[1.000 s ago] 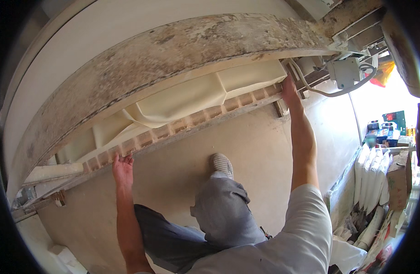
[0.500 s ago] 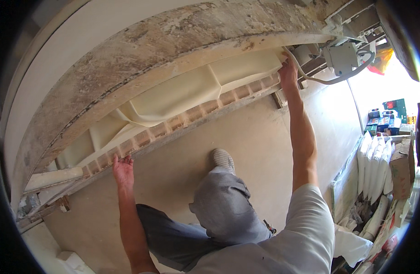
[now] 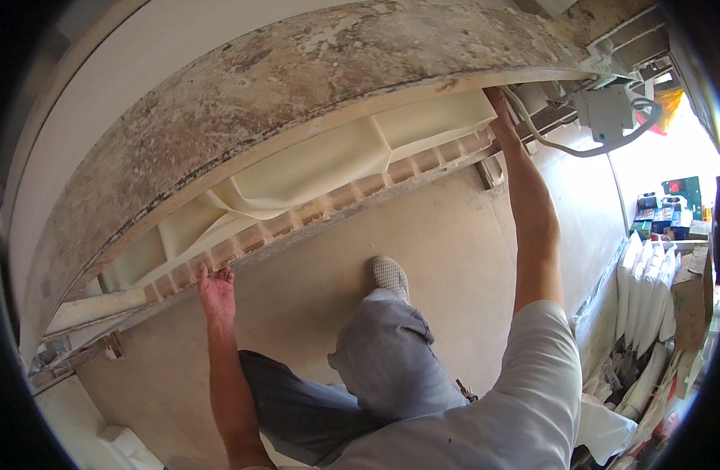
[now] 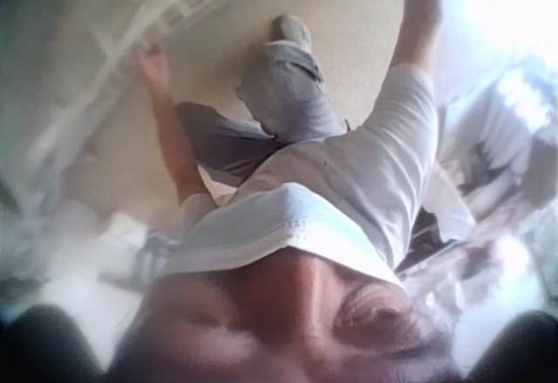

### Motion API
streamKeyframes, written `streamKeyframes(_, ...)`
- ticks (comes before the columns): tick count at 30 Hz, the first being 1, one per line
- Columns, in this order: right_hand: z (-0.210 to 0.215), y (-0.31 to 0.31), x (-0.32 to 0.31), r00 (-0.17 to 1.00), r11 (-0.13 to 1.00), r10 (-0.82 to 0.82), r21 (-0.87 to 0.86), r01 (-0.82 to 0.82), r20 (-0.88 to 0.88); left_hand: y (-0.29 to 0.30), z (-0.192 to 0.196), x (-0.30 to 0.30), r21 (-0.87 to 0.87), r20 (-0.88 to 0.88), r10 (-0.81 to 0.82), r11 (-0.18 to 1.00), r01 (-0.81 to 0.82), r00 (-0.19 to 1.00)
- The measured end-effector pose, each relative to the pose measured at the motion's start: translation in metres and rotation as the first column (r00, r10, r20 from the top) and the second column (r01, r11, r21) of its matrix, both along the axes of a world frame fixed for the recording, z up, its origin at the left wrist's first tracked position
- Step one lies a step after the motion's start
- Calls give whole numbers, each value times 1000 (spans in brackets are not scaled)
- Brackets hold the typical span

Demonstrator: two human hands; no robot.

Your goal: The person removes a large sheet of dough from a wooden rack, feeds it through a dough sheeter, and collects the resulting noodles. They repeat this with a second sheet, then gather the noodles and place them on a wooden board. Finally, they use a scraper to clean flour from a metal tray.

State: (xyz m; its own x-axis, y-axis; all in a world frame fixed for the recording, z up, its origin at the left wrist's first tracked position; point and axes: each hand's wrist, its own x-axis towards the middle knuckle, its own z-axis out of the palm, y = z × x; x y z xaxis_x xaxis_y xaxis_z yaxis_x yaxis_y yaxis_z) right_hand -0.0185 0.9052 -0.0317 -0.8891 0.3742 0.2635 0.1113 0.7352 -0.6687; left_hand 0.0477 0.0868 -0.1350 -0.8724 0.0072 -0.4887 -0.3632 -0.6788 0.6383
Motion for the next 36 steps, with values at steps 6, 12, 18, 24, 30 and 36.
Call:
streamKeyframes(6,8,-5,0,999,998,7,-61,-4,40,3,1,0,20,-4,22,1000,-22,1000)
streamKeyframes(12,-7,19,-8,995,1000,-1,-9,2,104,5,4,1,67,-63,-38,997,42,997)
streamKeyframes(18,-12,35,-5,985,996,-23,93,7,171,8,0,0,118,-25,28,993,-25,999)
streamKeyframes(24,-20,56,0,975,987,-42,158,8,216,15,5,-1,91,-2,59,994,-59,998)
streamKeyframes(30,-29,77,-1,966,977,-43,214,-13,255,22,18,0,90,6,97,991,-97,995)
streamKeyframes(36,-31,87,-9,964,969,-8,239,-58,267,20,16,1,51,3,118,992,-118,993)
